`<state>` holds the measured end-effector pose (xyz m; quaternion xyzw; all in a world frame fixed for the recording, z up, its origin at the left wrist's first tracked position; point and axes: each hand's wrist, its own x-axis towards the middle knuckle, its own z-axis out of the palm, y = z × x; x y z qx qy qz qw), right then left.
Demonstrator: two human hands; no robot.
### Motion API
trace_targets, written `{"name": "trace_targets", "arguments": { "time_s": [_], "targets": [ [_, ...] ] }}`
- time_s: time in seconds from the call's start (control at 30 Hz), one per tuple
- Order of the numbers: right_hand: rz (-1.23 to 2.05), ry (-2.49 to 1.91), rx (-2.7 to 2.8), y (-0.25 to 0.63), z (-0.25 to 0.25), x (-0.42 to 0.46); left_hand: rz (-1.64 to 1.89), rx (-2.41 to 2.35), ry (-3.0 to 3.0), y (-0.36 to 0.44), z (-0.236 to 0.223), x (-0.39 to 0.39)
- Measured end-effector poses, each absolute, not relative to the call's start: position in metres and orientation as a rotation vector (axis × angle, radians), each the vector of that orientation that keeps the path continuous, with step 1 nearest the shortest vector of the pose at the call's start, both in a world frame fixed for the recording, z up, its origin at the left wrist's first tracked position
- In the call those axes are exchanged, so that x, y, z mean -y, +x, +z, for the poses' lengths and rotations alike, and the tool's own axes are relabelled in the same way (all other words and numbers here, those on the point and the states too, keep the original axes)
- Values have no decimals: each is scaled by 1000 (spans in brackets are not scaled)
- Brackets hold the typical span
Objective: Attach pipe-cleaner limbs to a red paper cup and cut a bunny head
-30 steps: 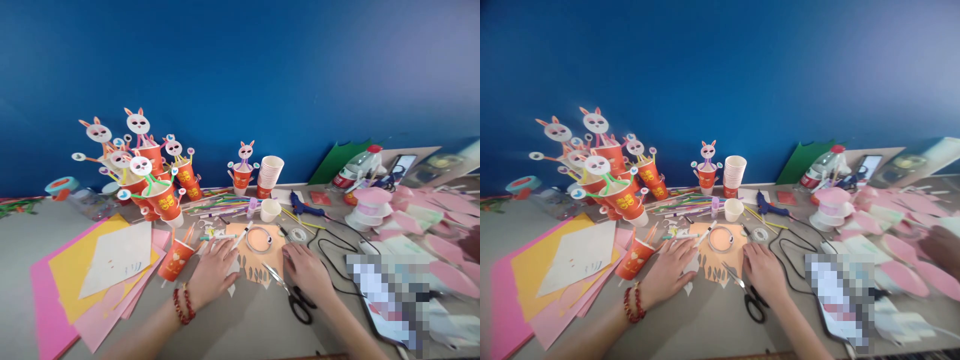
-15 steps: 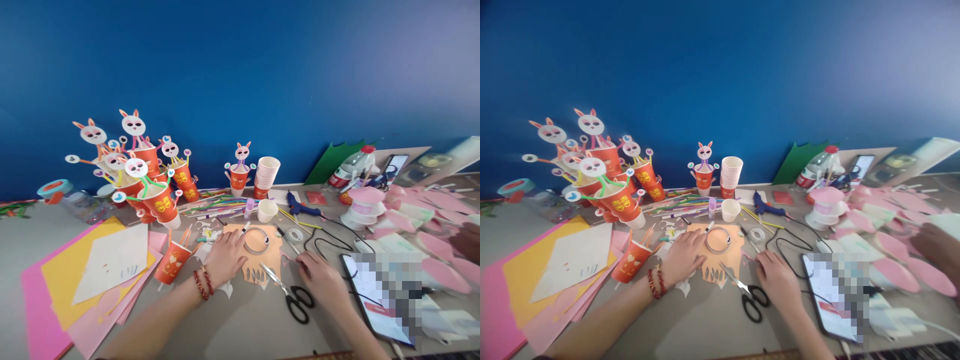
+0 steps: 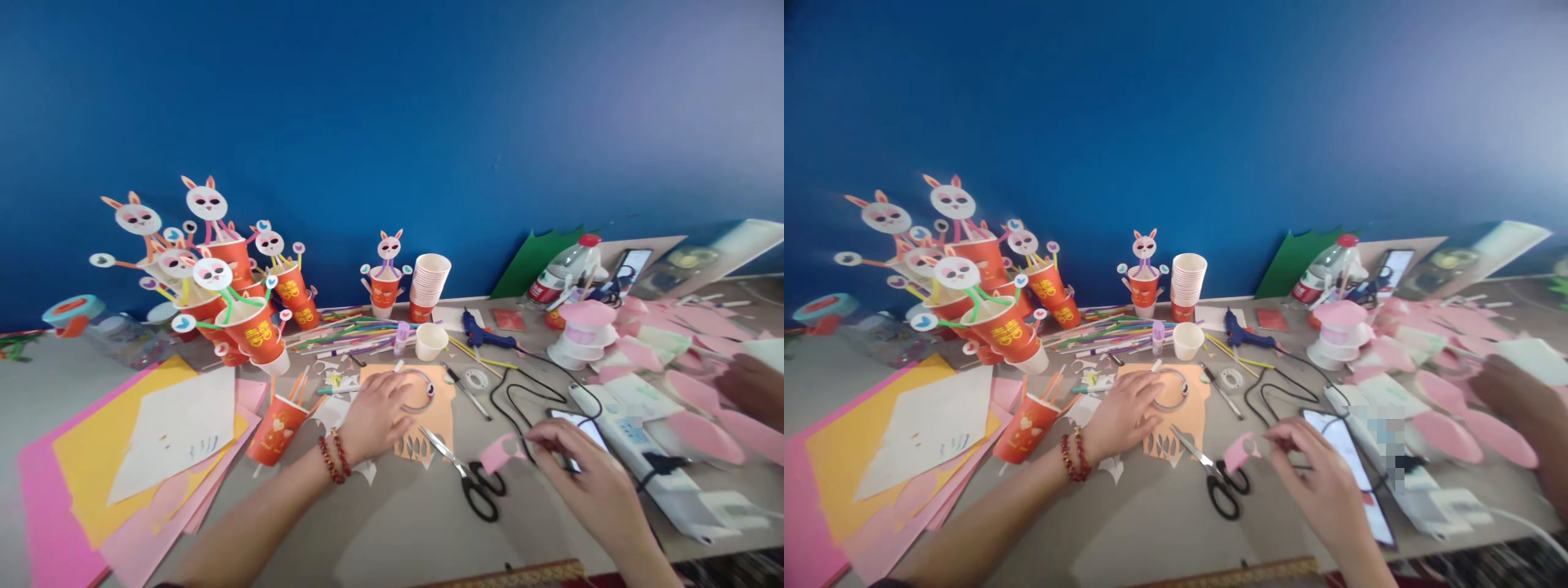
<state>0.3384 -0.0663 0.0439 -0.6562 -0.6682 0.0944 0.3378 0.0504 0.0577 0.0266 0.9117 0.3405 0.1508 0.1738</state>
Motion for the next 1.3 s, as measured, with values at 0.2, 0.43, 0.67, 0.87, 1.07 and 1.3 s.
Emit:
{"name": "trace_targets", "arguments": {
  "time_s": [0.2,0.43,0.67,0.87,1.07,1.3],
  "targets": [
    [688,-1309,1670,283,66,43,561,-492,1638,59,54,-28],
    [662,-1192,1606,248,50,22,482,-677,1215,39,46,-15],
    [395,-1781,1945,281,21,51,664,-761,1180,12,29,-16],
    [251,-1940,2002,309,-7,88,751,-812,1155,7,24,-17],
    [251,-1974,2004,302,-5,93,765,-911,1186,6,26,-17],
    [411,-1953,1990,304,-11,98,840,-936,1172,0,27,-21]
  ]
}}
